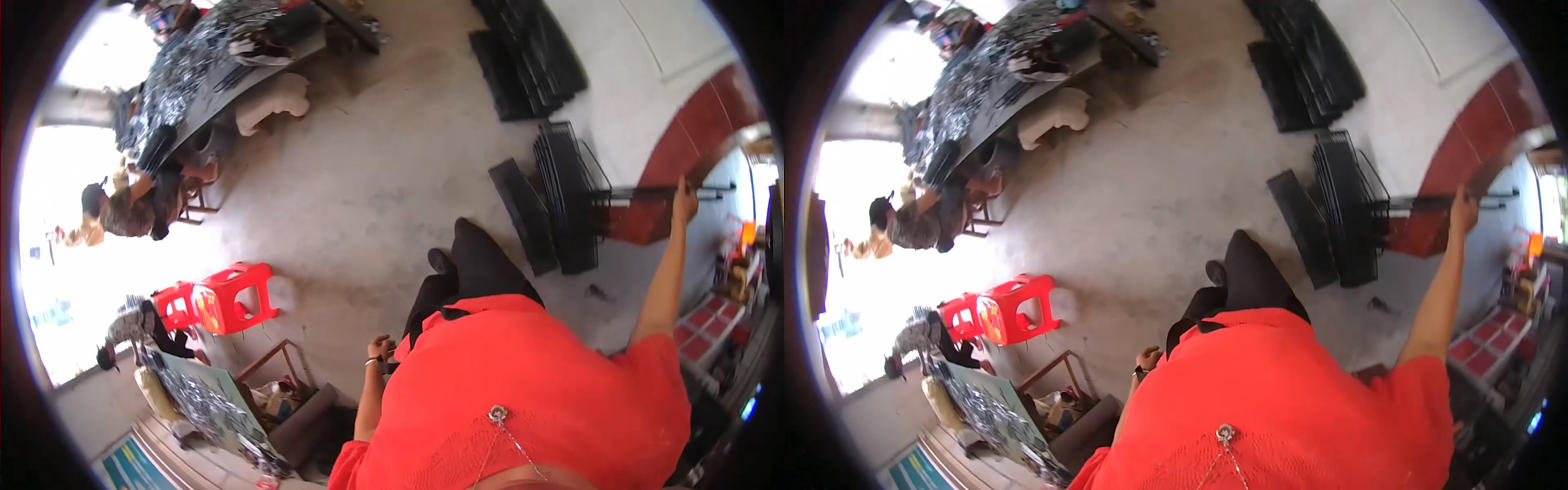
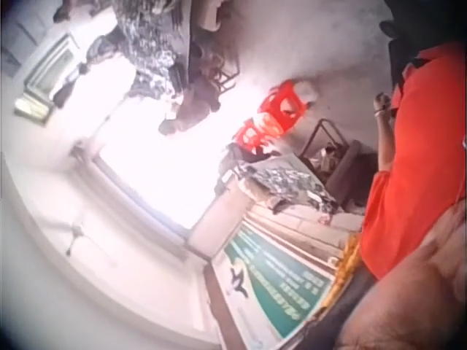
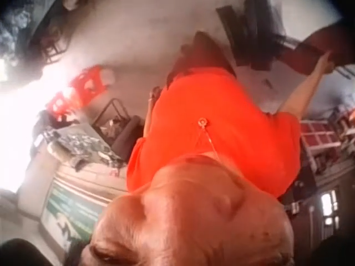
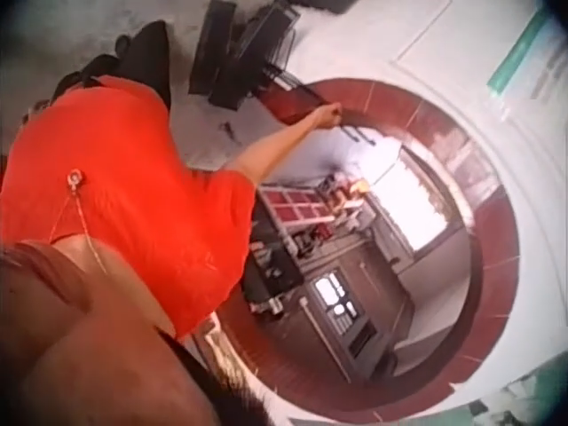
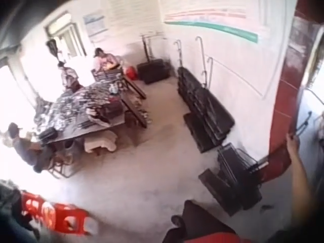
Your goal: The recorder is manually inserting small metal pins or rods into a black mesh grid component at an assembly station.
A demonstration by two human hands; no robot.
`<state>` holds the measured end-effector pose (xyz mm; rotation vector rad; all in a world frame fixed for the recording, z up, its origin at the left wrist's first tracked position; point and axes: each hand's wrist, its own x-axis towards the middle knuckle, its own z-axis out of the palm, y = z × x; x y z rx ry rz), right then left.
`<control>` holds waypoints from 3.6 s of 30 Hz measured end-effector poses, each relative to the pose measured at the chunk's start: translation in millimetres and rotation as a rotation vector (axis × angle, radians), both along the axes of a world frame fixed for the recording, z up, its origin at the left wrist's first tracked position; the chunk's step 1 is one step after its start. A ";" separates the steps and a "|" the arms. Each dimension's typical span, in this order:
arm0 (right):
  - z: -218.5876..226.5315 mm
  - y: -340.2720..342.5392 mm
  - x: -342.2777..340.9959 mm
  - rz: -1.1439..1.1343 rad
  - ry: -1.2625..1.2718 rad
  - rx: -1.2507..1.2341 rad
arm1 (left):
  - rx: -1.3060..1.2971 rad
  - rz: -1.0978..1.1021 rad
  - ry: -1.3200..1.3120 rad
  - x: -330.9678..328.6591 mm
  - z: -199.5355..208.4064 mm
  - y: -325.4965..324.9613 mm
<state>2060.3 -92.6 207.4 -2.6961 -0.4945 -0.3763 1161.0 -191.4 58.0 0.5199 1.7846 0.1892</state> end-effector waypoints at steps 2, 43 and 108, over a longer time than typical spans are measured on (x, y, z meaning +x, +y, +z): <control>13.8 -10.9 -5.9 0.074 0.164 0.114 | 0.068 -0.314 -0.010 14.2 -2.0 -10.7; 151.0 11.0 -77.1 0.732 0.514 0.846 | 0.165 -0.046 0.022 214.8 23.8 -109.5; 124.1 -103.8 -112.7 0.890 0.599 0.813 | 0.902 -1.630 -0.529 675.2 91.2 84.1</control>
